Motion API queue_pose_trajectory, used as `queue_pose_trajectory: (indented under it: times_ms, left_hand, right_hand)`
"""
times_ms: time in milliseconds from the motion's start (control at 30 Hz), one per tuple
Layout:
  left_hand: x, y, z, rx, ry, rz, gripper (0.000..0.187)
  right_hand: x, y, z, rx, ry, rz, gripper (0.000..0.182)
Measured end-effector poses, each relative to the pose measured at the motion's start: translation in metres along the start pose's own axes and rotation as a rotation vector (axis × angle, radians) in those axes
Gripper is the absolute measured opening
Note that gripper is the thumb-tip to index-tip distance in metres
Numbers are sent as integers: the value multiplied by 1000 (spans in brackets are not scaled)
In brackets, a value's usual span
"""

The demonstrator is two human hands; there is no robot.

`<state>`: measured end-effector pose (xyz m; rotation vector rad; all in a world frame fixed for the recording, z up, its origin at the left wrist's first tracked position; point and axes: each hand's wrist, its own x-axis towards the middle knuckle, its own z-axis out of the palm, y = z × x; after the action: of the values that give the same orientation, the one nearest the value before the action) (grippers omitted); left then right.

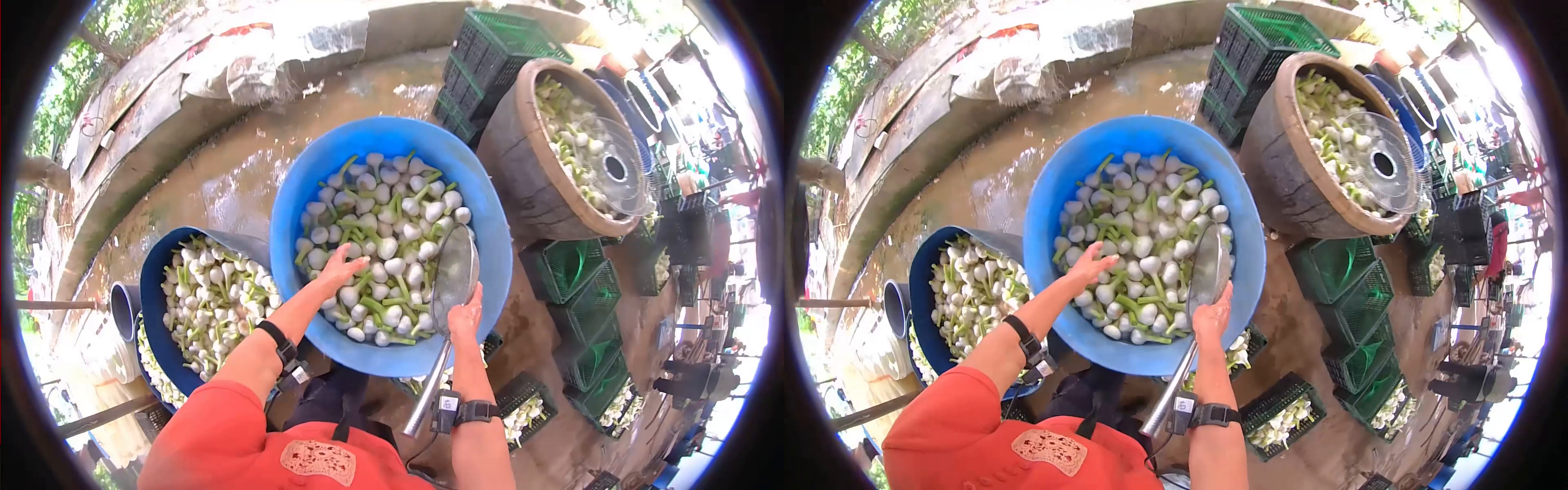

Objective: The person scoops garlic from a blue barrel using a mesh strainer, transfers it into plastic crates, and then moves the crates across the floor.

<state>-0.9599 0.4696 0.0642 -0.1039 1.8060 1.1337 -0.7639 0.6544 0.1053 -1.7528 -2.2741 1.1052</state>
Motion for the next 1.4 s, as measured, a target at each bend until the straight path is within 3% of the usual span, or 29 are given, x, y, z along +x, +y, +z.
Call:
queue_pose_trajectory:
  times_ms: [33, 133, 167, 333, 400, 467, 533, 600, 633, 667, 733, 967, 1100, 1200, 1267, 1300, 1400]
  left_hand:
    - [42, -31, -1, 75, 26, 80, 89]
    - [93, -51, 6, -35, 55, 62, 92]
    - [83, -28, 14, 148, 134, 26, 93]
    - [127, -38, 42, 206, -9, 40, 94]
    - [146, -44, 56, 83, -86, -195, 96]
    - [135, -19, 69, 19, -190, -263, 98]
    - [134, -25, 78, 145, -145, -183, 103]
    - [136, -34, 81, 202, -150, -198, 96]
    - [133, -39, 82, 124, -170, -83, 94]
    - [120, -24, 82, 47, -187, 31, 93]
    - [94, -7, 82, 3, -182, 13, 89]
    - [6, 60, 82, 37, -183, 81, 80]
    - [-30, 77, 92, 330, -121, 297, 77]
    - [-50, 77, 113, -14, -183, 330, 57]
    - [-94, 104, 140, 70, -165, 377, 62]
    - [-105, 105, 150, 10, -257, 385, 63]
    - [-153, 109, 192, 261, -329, 485, 68]
  right_hand:
    - [9, 2, 6, -2, -27, -7, 67]
    - [32, 15, 20, 36, -130, 61, 68]
    - [37, 21, 25, 78, -206, 118, 69]
    - [57, 44, 70, 286, -309, 204, 70]
    - [68, 57, 87, 339, -351, 230, 71]
    - [69, 65, 98, 644, -434, 323, 71]
    - [61, 65, 93, 612, -507, 432, 73]
    - [52, 62, 84, 701, -489, 342, 77]
    - [47, 57, 73, 729, -506, 387, 78]
    - [41, 48, 60, 733, -502, 381, 78]
    - [28, 35, 36, 841, -521, 450, 79]
    - [-25, 25, -27, 1126, -549, 387, 83]
    - [-52, 29, -56, 1248, -519, 382, 83]
    - [-70, 42, -79, 1345, -510, 279, 85]
    - [-86, 59, -94, 1331, -431, 181, 82]
    - [-94, 65, -105, 1380, -417, 189, 80]
    - [-123, 98, -146, 1460, -354, 162, 78]
